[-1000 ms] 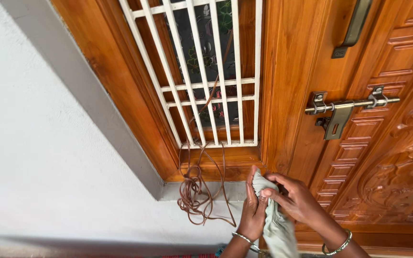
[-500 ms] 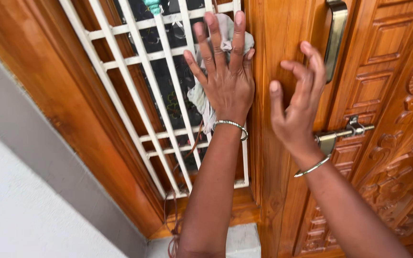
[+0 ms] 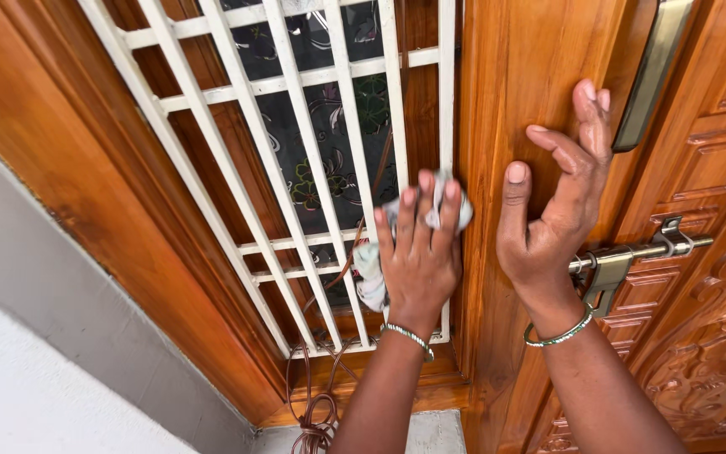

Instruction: The person wipes the white metal grille and wooden frame of a door using a cloth. They repeatedly dip the cloth into a bucket of soapy water, wring it out, and continue wiping the door surface.

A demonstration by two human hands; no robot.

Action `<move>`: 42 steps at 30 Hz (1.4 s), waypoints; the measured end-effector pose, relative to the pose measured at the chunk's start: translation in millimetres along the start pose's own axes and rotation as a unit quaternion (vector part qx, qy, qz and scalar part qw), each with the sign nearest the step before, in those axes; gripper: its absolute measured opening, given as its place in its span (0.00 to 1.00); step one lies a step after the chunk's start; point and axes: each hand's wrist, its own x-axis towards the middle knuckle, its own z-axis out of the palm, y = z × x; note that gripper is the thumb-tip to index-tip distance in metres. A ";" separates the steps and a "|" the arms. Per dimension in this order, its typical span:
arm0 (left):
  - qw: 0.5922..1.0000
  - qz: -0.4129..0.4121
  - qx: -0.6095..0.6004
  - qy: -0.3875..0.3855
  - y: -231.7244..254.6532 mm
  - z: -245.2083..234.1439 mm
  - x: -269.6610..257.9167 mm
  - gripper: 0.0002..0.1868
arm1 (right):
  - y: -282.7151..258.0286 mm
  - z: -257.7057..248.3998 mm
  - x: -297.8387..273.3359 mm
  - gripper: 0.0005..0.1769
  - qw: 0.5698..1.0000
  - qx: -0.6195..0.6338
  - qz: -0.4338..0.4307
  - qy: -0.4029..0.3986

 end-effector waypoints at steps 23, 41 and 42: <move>0.941 -0.319 -0.099 -0.051 -13.5 -105.5 -78.2 0.15 | 7.5 -0.3 -48.0 0.10 0.997 -0.056 -0.036 -0.026; 0.982 -0.055 0.137 -0.115 -15.9 -70.3 27.5 0.33 | 8.5 1.5 -54.2 0.09 0.995 -0.089 -0.045 -0.026; 0.976 -0.057 0.137 -0.157 -14.8 -76.2 27.4 0.33 | 9.1 0.9 -54.0 0.09 0.995 -0.091 -0.045 -0.025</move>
